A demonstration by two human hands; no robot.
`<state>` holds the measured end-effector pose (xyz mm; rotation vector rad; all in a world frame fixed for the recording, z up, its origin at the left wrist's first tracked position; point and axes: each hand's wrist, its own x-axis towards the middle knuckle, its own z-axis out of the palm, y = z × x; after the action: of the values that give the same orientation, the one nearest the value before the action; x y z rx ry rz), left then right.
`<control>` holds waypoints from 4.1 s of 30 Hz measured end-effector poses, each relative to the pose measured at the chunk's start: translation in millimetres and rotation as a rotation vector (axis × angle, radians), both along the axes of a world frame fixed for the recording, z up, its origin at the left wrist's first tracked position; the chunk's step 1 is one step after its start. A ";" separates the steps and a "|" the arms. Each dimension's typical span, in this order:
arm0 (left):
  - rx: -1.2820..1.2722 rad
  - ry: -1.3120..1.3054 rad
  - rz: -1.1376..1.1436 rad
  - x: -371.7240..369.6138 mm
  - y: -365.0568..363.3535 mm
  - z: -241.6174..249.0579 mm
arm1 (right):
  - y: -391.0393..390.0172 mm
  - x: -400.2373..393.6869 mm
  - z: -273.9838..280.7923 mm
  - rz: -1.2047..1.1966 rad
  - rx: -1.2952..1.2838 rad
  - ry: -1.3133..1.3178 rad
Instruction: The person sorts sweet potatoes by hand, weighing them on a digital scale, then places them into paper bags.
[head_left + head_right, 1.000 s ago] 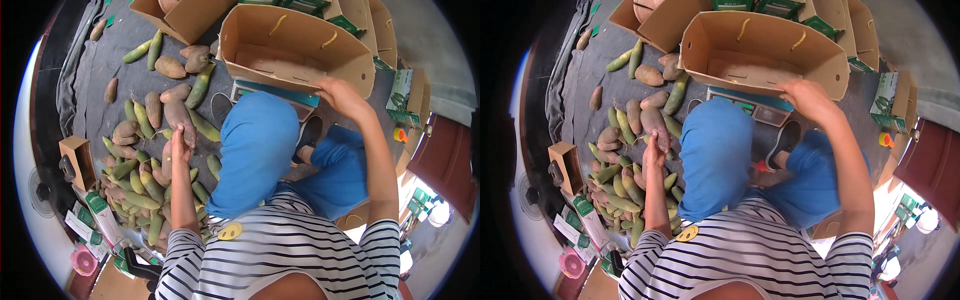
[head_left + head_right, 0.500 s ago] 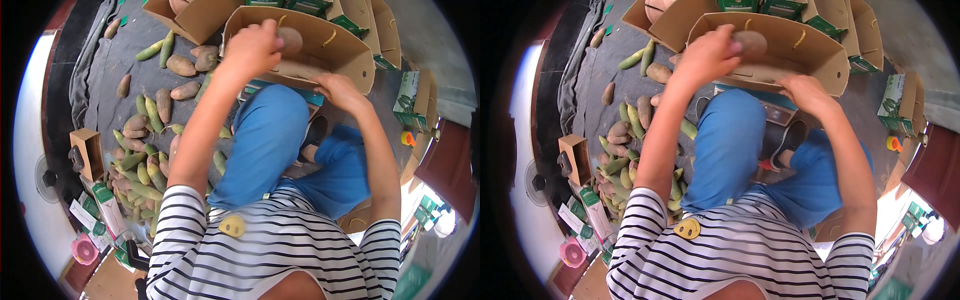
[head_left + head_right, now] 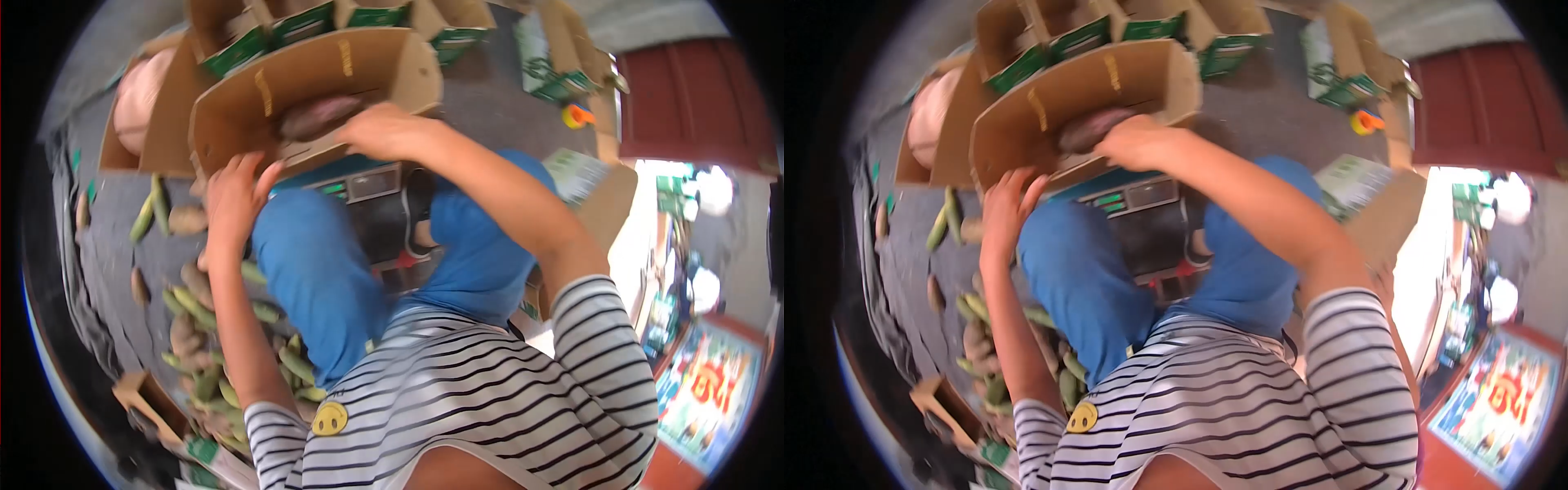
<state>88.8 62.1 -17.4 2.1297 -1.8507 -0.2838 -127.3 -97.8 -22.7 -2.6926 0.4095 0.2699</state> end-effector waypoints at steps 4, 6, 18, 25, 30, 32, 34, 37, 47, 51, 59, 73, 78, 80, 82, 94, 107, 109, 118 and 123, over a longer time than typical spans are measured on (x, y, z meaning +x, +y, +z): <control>-0.032 -0.143 -0.057 -3.2 0.9 -13.5 | 12.5 -3.8 20.8 -0.082 -0.107 0.070; -0.010 -0.141 -0.039 -1.9 -1.0 -15.0 | 20.6 -25.4 57.0 -0.193 -0.087 -0.239; -0.043 -0.184 -0.038 4.1 -1.3 -30.6 | 53.9 -343.0 -82.5 -1.709 -0.346 0.074; -0.033 -0.192 -0.021 3.0 -3.8 -28.8 | 65.6 -354.4 -128.4 -1.695 -0.166 -0.145; -0.052 -0.196 -0.043 3.3 -2.2 -30.5 | 11.1 -297.6 -89.8 -1.524 -0.273 -0.134; -0.050 -0.206 -0.051 5.7 -0.5 -30.2 | -35.7 -287.1 -105.6 -1.453 -0.341 -0.151; -0.009 -0.195 -0.054 6.0 -0.4 -27.8 | -83.1 -274.6 -102.9 -1.418 -0.342 -0.143; -0.007 -0.191 -0.056 6.3 -1.1 -27.4 | -130.8 -262.5 -105.9 -1.437 -0.307 -0.241; -0.097 -0.203 -0.050 2.4 -0.3 -28.1 | -142.3 -277.1 -122.7 -1.415 -0.435 -0.056; -0.084 -0.189 -0.034 -0.3 -2.0 -23.2 | -195.6 -282.9 -115.4 -1.342 -0.462 -0.081; -0.066 -0.179 -0.025 -2.7 -3.2 -20.0 | -253.1 -251.3 -119.0 -1.130 -0.329 -0.095; -0.060 -0.155 -0.024 -5.6 -2.2 -15.4 | -252.2 -217.9 -117.7 -1.109 -0.190 0.106; -0.175 -0.175 -0.030 -1.9 -1.0 -24.8 | -217.2 -179.1 -43.8 -0.768 -0.521 -0.120; -0.183 -0.162 -0.016 0.4 -2.0 -28.9 | -156.2 -135.5 29.2 -0.572 -0.165 -0.266; -0.222 -0.144 0.006 0.3 -0.4 -29.2 | -84.8 -93.2 89.8 -0.364 -0.049 -0.264; -0.584 0.301 0.467 34.1 82.3 -26.8 | 36.9 0.1 68.9 -0.029 -0.340 -0.136; 0.586 0.018 1.086 93.3 358.5 -212.9 | 16.4 15.6 15.2 -0.088 -0.155 0.110; 0.564 -0.002 1.055 94.7 355.9 -210.1 | 18.5 18.7 19.3 -0.099 -0.137 0.136; 0.349 -0.046 0.974 85.1 351.3 -207.2 | 13.6 16.3 14.1 -0.093 -0.120 0.188; -0.254 0.319 1.056 76.9 301.7 -137.2 | 14.1 13.7 11.6 -0.102 -0.119 0.138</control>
<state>165.7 363.9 -154.6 2.3560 -0.4168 -0.1077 -113.6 -83.7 -11.1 -2.7668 0.6206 0.4154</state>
